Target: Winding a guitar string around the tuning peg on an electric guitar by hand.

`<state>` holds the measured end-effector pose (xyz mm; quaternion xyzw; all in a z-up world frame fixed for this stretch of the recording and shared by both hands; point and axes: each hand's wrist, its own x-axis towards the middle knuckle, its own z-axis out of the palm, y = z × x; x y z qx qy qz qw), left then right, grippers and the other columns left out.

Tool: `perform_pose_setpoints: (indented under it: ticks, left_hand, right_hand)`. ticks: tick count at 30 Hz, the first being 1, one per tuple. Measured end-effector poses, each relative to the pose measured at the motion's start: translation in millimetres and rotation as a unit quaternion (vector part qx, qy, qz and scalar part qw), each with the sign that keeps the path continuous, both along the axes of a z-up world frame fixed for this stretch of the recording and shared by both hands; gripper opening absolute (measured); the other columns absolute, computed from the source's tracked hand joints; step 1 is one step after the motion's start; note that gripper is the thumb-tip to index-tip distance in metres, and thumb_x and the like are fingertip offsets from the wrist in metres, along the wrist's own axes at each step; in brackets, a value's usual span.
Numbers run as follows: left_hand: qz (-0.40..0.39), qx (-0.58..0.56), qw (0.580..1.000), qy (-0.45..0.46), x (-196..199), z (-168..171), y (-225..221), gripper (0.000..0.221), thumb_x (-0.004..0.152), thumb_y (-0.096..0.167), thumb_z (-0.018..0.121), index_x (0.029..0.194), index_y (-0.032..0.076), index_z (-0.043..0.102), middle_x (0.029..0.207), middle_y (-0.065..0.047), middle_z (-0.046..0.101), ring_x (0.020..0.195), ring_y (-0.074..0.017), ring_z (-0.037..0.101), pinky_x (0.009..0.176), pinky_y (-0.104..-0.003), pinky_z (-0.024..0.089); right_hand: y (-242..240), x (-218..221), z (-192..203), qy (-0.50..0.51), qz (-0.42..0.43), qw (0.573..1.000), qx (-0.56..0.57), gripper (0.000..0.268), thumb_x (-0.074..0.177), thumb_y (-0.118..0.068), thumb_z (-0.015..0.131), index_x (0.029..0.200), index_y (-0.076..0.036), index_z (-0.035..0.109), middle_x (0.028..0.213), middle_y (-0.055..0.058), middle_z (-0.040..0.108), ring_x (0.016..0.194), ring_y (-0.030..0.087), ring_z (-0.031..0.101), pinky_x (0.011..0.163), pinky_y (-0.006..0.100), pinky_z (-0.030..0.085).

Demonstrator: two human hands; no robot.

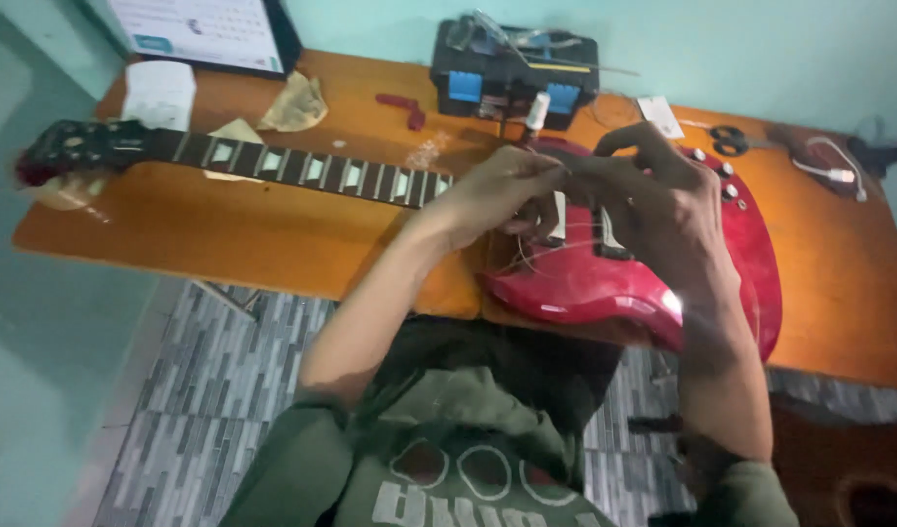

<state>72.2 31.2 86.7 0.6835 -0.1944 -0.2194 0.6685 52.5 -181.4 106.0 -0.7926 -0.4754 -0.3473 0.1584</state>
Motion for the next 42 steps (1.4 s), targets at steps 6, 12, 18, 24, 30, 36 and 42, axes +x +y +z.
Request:
perform_pose_setpoints:
  ticks: [6, 12, 18, 24, 30, 36, 42]
  left_hand:
    - [-0.006, -0.166, 0.983, -0.076, 2.0, -34.2, -5.0, 0.026, 0.104, 0.012, 0.053, 0.086, 0.003, 0.070, 0.057, -0.013, 0.064, 0.036, -0.0071, 0.049, 0.037, -0.017, 0.033]
    - [0.015, -0.149, 0.981, -0.119, 0.1, -34.4, -5.3, 0.018, 0.108, 0.016, 0.052, 0.104, 0.004, 0.066, 0.073, -0.016, 0.072, 0.052, -0.0162, 0.067, 0.043, -0.022, 0.049]
    - [0.025, -0.180, 0.981, -0.072, -5.1, -42.2, -10.2, 0.015, 0.107, 0.017, 0.056, 0.110, 0.005, 0.065, 0.077, -0.017, 0.074, 0.059, -0.0195, 0.073, 0.048, -0.025, 0.057]
    - [-0.157, -0.272, 0.934, 0.169, -31.2, -47.8, 14.3, 0.039, 0.109, 0.029, 0.056, 0.134, 0.001, 0.063, 0.120, -0.020, 0.074, 0.110, -0.0267, 0.074, 0.087, -0.032, 0.063]
    - [-0.202, -0.389, 0.889, 0.130, -31.0, -117.3, -0.8, 0.044, 0.099, 0.010, 0.071, 0.136, -0.007, 0.055, 0.116, -0.016, 0.072, 0.100, -0.0243, 0.075, 0.076, -0.032, 0.066]
    - [-0.065, -0.356, 0.926, 0.107, -64.5, -74.4, -10.9, 0.019, 0.090, 0.004, 0.079, 0.103, 0.005, 0.065, 0.088, -0.006, 0.072, 0.070, -0.0210, 0.075, 0.054, -0.027, 0.061]
    - [0.243, -0.062, 0.925, -0.287, -74.2, -71.2, -19.4, 0.012, 0.097, 0.004, 0.071, 0.108, 0.002, 0.068, 0.109, -0.018, 0.070, 0.085, -0.0348, 0.077, 0.063, -0.043, 0.067]
  right_hand:
    - [-6.7, 5.8, -28.0, 0.169, -0.087, 0.977, 0.095, 0.011, 0.103, -0.008, 0.075, 0.109, -0.016, 0.080, 0.067, 0.003, 0.067, 0.060, 0.026, 0.067, 0.052, 0.030, 0.047]
    - [12.0, -8.8, 2.2, 0.290, -0.005, 0.944, 0.159, 0.005, 0.102, -0.002, 0.069, 0.104, -0.003, 0.073, 0.067, 0.007, 0.071, 0.060, 0.022, 0.071, 0.059, 0.030, 0.051]
    - [-17.0, 17.4, -31.3, 0.232, -0.040, 0.963, 0.133, 0.007, 0.095, -0.004, 0.079, 0.100, -0.003, 0.075, 0.067, 0.014, 0.068, 0.065, 0.038, 0.070, 0.057, 0.039, 0.050]
    - [-17.6, 2.2, -38.1, 0.252, 0.066, 0.955, 0.143, 0.008, 0.096, -0.001, 0.074, 0.097, -0.008, 0.077, 0.067, 0.009, 0.069, 0.064, 0.030, 0.071, 0.059, 0.037, 0.054]
    - [-4.3, -2.2, -39.0, 0.255, 0.161, 0.942, 0.148, 0.011, 0.096, -0.015, 0.071, 0.092, -0.011, 0.080, 0.062, 0.004, 0.066, 0.052, 0.020, 0.065, 0.053, 0.029, 0.052]
    - [0.7, -5.3, -36.7, 0.274, 0.157, 0.941, 0.121, 0.006, 0.093, -0.006, 0.073, 0.089, -0.009, 0.077, 0.064, 0.006, 0.068, 0.053, 0.023, 0.067, 0.052, 0.033, 0.053]
    - [-2.0, -20.8, -31.8, 0.249, 0.026, 0.965, 0.079, 0.006, 0.092, -0.006, 0.074, 0.094, -0.011, 0.077, 0.061, 0.008, 0.066, 0.055, 0.029, 0.067, 0.052, 0.037, 0.051]
